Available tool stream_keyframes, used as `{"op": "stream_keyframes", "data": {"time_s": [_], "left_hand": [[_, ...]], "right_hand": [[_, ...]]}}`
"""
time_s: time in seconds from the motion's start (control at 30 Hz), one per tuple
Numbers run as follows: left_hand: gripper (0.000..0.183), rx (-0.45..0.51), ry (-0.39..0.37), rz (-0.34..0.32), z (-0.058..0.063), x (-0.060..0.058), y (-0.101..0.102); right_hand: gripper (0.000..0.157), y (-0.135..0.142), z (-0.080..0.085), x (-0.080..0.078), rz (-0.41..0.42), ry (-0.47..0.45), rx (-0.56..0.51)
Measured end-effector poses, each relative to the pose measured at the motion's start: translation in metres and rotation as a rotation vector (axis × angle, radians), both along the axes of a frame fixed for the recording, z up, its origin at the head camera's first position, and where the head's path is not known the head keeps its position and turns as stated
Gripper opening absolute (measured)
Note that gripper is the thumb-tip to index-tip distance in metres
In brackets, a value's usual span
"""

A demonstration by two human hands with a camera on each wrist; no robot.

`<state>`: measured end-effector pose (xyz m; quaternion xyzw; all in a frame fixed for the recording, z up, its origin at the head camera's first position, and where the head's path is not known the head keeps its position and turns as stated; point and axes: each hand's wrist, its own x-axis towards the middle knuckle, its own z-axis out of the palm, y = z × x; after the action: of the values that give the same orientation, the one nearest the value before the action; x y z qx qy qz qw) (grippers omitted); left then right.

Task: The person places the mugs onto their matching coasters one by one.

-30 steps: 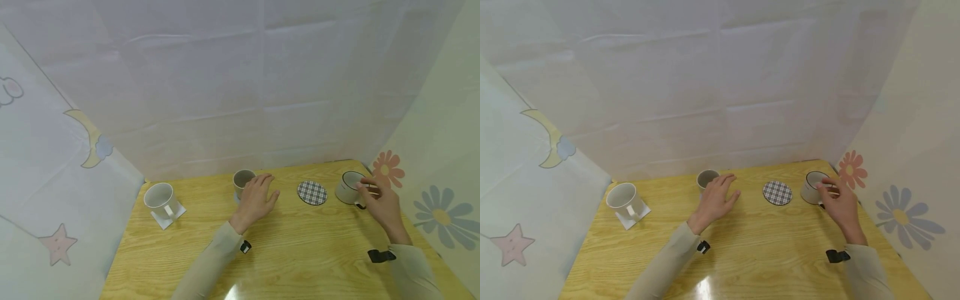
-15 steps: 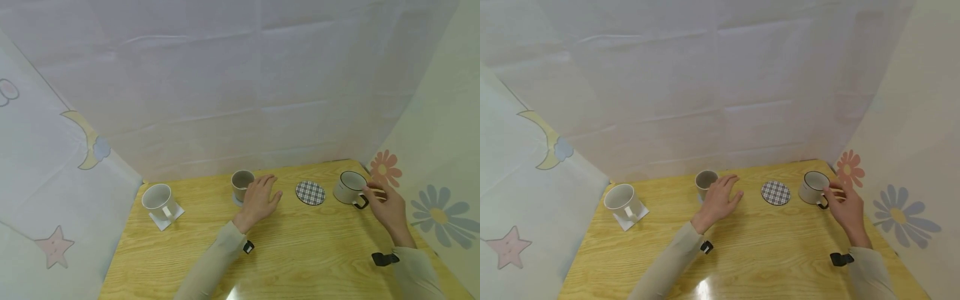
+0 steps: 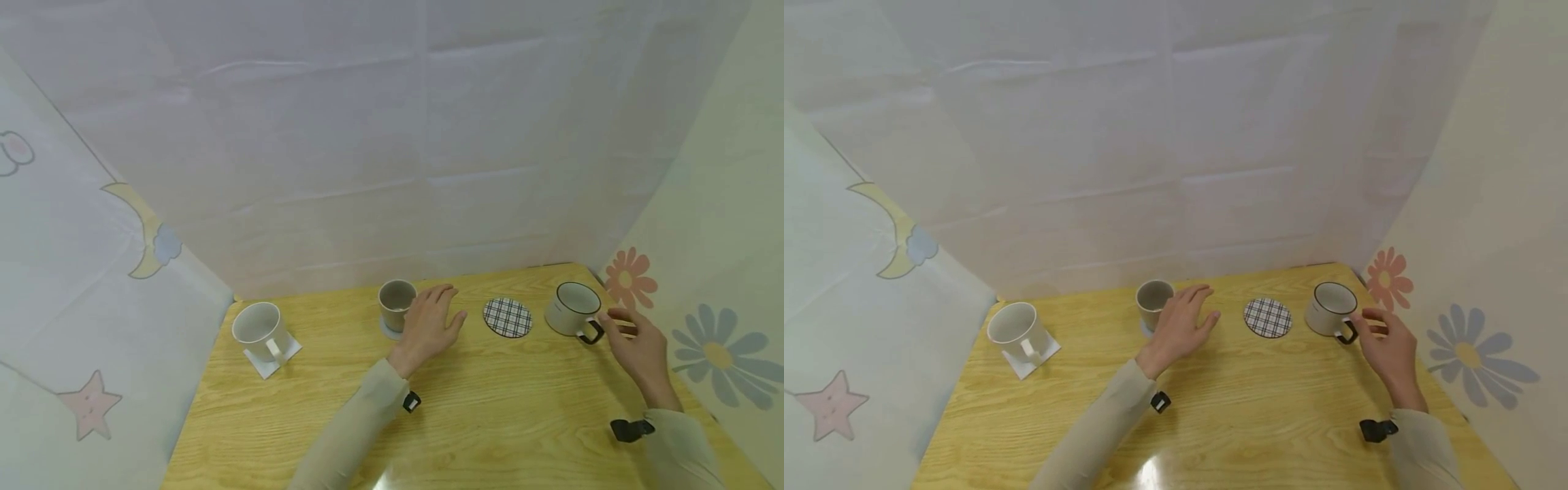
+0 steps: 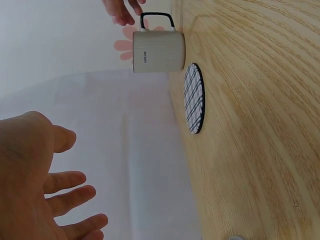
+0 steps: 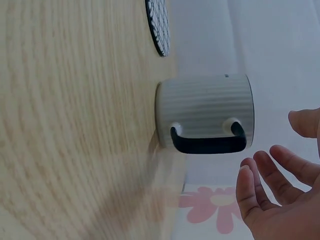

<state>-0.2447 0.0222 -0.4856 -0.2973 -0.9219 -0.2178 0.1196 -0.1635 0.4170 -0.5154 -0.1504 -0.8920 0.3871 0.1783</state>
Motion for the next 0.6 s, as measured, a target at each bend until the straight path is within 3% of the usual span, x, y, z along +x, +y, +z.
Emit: {"op": "stream_keyframes", "data": {"time_s": [0.6], "left_hand": [[0.054,-0.030,-0.015,0.012,-0.006,-0.006,0.019]], "right_hand": [[0.053,0.010,-0.021,0.003,0.017,-0.037,0.036]]}}
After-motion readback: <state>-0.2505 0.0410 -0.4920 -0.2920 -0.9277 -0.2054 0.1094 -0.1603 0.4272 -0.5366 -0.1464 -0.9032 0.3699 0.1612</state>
